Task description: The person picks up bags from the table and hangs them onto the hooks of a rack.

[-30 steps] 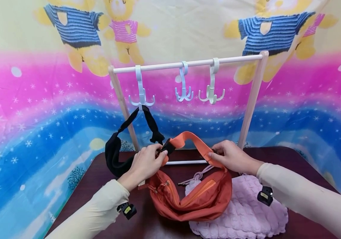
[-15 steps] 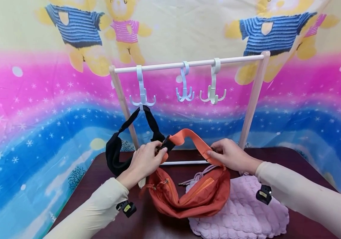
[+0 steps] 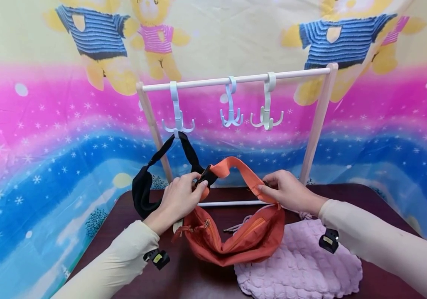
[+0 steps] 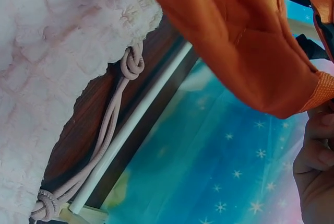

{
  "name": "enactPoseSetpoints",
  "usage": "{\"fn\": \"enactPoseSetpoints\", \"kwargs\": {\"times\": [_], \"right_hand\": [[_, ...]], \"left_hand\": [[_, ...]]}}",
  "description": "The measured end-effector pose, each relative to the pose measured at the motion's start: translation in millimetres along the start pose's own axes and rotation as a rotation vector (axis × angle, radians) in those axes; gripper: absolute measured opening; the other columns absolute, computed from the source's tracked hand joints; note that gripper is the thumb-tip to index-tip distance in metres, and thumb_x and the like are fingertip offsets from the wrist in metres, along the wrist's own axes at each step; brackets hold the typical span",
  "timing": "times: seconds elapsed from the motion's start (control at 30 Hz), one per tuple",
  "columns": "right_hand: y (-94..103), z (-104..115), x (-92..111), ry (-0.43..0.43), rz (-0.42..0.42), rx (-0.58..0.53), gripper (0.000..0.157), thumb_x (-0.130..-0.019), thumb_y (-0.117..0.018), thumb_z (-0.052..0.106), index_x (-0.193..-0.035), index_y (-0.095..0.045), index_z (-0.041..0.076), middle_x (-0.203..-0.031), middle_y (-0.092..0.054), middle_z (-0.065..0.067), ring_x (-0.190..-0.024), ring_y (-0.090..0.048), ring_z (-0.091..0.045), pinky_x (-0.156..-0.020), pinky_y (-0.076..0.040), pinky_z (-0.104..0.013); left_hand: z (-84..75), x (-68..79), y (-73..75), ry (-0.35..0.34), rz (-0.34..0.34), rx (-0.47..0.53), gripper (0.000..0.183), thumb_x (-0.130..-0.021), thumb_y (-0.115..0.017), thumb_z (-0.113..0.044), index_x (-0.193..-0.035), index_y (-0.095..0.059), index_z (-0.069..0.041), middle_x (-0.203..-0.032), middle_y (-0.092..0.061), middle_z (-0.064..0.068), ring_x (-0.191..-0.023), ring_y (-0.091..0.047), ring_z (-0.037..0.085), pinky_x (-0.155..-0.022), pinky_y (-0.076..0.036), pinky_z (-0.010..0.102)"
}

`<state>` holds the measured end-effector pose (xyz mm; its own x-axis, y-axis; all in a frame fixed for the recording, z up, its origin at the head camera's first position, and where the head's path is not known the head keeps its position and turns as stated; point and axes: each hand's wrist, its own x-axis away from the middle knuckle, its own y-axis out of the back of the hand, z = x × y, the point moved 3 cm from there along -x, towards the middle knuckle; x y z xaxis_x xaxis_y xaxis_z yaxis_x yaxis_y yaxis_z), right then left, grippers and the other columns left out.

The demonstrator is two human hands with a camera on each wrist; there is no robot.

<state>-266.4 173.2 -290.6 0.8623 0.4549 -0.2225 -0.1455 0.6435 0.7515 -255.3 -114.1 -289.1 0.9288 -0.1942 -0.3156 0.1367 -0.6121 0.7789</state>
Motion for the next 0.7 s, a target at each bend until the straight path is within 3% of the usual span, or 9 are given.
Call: {"fn": "enactPoseSetpoints", "kwargs": {"times": [0.7], "right_hand": [[8.7,6.5,-4.3,0.018,-0.035,0.005,0.016,-0.1,-0.064,0.016,-0.101,-0.076,0.005,-0.084,-0.077,-0.003,-0.067,-0.064,-0.008,-0.058,-0.05,-0.024]], "left_hand": [[-5.9,-3.1,7.5,-0.019,-0.031,-0.029,0.034,-0.103,-0.057,-0.039,-0.125,-0.067,-0.016,-0.077,-0.069,-0.001,-0.058,-0.056,0.013,-0.054,-0.041,0.032]]}}
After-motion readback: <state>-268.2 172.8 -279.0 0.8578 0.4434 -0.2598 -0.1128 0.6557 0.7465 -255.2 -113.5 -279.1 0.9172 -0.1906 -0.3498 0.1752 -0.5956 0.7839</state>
